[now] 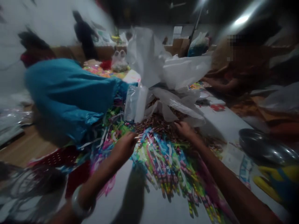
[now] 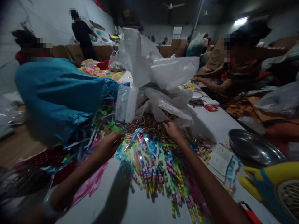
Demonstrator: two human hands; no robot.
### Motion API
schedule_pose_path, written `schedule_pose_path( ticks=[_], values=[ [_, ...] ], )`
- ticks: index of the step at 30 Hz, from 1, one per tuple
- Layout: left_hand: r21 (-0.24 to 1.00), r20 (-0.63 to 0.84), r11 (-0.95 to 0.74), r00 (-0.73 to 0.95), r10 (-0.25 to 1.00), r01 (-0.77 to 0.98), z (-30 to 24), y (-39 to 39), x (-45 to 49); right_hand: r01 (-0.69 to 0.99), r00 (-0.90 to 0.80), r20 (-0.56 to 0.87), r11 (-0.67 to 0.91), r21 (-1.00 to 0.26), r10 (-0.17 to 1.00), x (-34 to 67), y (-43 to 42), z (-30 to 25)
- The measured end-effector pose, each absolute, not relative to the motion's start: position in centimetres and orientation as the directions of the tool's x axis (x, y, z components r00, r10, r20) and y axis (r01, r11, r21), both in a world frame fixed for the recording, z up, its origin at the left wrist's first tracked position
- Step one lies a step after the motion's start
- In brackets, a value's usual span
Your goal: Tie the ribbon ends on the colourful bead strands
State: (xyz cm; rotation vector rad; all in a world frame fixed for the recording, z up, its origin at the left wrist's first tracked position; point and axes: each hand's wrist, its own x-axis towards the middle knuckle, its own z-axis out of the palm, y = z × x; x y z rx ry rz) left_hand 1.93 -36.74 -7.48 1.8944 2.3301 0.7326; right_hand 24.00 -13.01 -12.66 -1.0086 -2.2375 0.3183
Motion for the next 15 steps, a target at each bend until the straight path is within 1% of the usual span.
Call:
schedule_pose_path(
  ticks=[2,4,6,7,8,9,11,15],
  values=[
    [0.381,0.359,0.137,-0.283,0.889,0.914,-10.9,-41.9,2.9,0.544,-0.544,0.456,0.71,-0.447,0.704,23.5,-16.0,-12.8],
    [0.31,0.486,0.14,-0.283,0.827,0.94,-14.3,-46.2,3.9,0.496,-0.6,0.471,0.763,-0.415,0.647,23.1,-21.4,-13.6],
    [0.241,0.539,0.165,-0.273,0.797,0.956,-17.0,-49.4,5.0,0.447,-0.672,0.505,0.841,-0.307,0.541,22.3,-28.3,-15.0],
    [0.205,0.548,0.165,-0.253,0.798,0.965,-18.0,-50.7,5.4,0.43,-0.722,0.47,0.861,-0.27,0.508,21.8,-31.6,-15.8],
    [0.169,0.55,0.162,-0.229,0.803,0.972,-18.8,-51.6,5.7,0.435,-0.754,0.425,0.865,-0.249,0.501,21.1,-34.6,-16.6],
    [0.139,0.55,0.151,-0.203,0.81,0.979,-19.3,-52.4,5.9,0.466,-0.755,0.393,0.851,-0.242,0.525,20.4,-36.9,-17.5],
    [0.11,0.557,0.116,-0.158,0.815,0.987,-20.1,-53.4,6.0,0.51,-0.734,0.379,0.826,-0.24,0.563,19.0,-39.1,-19.2],
    [0.172,0.562,0.005,-0.102,0.821,0.985,-21.3,-55.2,5.7,0.563,-0.682,0.407,0.791,-0.239,0.608,18.8,-37.0,-20.7]
  ],
)
